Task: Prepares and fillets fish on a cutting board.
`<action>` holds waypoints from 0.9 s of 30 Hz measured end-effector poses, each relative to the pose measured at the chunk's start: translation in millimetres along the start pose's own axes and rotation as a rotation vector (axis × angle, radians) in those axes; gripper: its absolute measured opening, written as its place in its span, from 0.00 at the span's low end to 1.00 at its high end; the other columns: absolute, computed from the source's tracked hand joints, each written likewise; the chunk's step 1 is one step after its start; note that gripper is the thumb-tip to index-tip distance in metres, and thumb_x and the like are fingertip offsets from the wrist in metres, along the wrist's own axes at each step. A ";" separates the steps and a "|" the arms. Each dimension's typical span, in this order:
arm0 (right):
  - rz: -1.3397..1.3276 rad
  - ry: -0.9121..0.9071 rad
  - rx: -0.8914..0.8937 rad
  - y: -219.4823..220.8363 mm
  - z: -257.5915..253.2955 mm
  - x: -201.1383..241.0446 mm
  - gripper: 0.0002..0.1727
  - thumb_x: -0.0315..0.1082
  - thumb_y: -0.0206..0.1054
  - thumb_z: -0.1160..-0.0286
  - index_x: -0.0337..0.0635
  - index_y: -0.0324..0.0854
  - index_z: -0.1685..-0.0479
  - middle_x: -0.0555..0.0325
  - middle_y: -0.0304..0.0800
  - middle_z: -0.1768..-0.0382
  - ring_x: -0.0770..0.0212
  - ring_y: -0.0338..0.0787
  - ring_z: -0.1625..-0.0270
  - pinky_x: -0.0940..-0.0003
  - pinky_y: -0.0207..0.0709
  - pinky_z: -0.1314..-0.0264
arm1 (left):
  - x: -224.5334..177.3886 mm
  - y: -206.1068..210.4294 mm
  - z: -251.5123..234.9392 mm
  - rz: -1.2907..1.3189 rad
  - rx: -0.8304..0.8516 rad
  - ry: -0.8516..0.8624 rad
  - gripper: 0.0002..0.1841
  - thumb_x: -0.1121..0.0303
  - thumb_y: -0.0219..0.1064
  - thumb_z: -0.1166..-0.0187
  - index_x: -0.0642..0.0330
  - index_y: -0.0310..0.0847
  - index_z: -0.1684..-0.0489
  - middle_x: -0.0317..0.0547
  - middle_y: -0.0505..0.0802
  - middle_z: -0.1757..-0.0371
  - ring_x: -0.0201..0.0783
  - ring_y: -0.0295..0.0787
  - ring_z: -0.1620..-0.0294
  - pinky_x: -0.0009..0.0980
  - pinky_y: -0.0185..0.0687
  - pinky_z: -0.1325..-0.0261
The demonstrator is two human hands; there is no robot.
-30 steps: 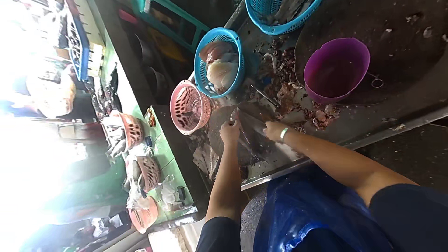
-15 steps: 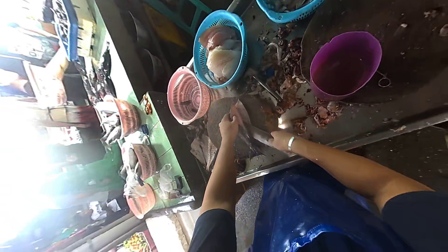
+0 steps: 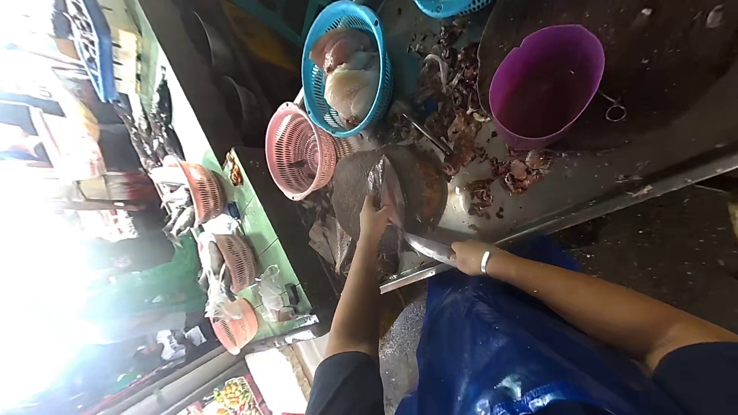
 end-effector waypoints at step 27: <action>-0.229 0.096 -0.278 -140.0 -79.4 65.0 0.23 0.50 0.50 0.05 0.41 0.74 0.32 0.42 0.84 0.60 0.51 0.86 0.71 0.55 0.81 0.70 | -24.3 -31.2 -57.4 0.029 -0.210 -0.123 0.19 0.49 0.75 0.29 0.55 0.93 0.55 0.50 0.95 0.59 0.47 0.95 0.58 0.55 0.91 0.53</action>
Point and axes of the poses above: each hand's wrist, its own z-axis away from the middle knuckle, its own y-axis out of the palm, x = y × z, the point moved 4 cm from there along -z, towards the middle knuckle
